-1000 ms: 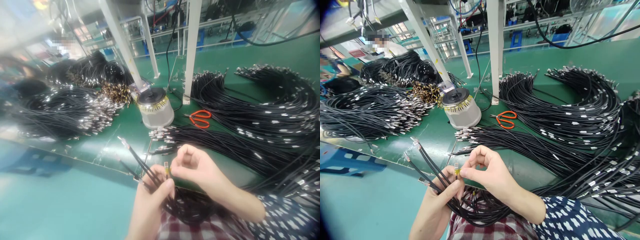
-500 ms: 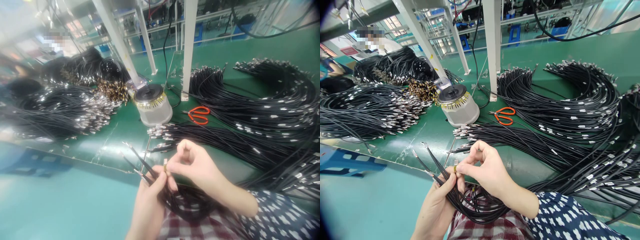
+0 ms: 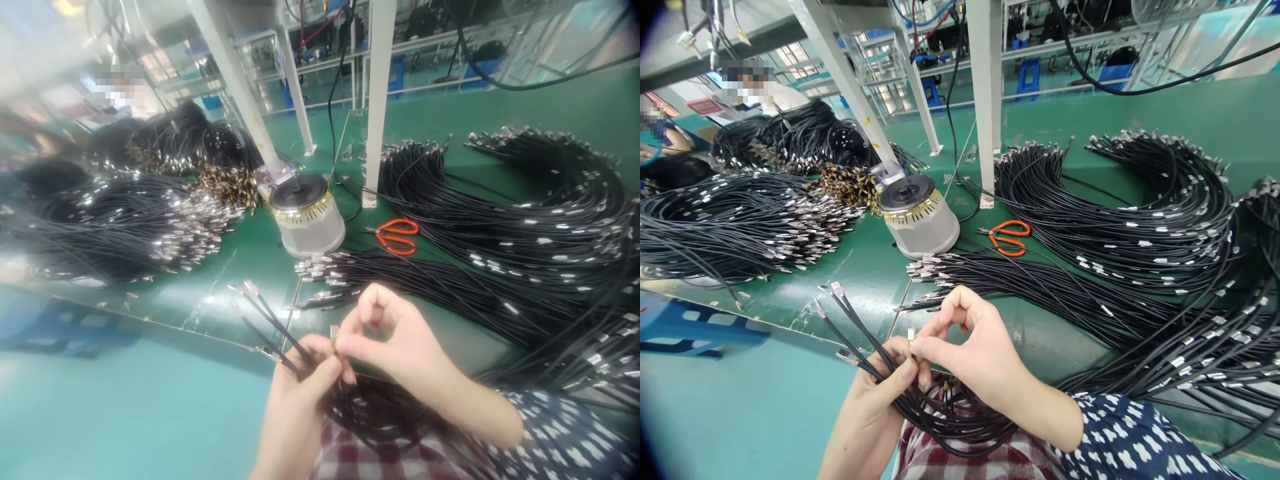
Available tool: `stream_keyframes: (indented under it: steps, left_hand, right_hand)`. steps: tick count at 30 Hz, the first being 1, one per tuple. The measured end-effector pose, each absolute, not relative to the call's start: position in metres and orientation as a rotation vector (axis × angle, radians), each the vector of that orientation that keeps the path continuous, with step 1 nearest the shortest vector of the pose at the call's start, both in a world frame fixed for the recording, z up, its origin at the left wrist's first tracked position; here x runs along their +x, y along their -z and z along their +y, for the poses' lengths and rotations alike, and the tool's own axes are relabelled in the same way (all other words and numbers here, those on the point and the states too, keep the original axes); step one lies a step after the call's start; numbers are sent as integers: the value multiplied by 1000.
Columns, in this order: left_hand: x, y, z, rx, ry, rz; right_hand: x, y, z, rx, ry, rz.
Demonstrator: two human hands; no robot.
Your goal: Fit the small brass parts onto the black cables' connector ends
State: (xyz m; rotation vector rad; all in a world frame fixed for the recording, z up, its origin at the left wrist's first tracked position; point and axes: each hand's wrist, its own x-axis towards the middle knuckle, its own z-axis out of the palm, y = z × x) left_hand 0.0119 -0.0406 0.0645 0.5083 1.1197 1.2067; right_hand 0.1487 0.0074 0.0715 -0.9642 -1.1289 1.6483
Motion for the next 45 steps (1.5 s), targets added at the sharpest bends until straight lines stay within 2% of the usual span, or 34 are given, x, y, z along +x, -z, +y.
stream_keyframes:
  steps: [8, 17, 27, 36, 40, 45]
  left_hand:
    - [16, -64, -40, 481, -1219, 1082]
    - [15, -61, -41, 591, -1272, 1138]
    - [16, -60, -39, 568, -1302, 1154]
    - [15, -60, -38, 497, -1297, 1179]
    - [15, -57, -39, 525, -1297, 1173]
    - [15, -52, -40, 645, -1308, 1283]
  right_hand:
    - [143, -68, 20, -875, -1837, -1002]
    - [145, -75, 16, -1032, -1570, -1279]
    - [158, -64, 16, -837, -1681, -1106]
    - [149, -71, 9, -860, -1624, -1397]
    - [144, -75, 10, -970, -1793, -1165]
    - [147, -81, 14, -1165, -1662, -1165]
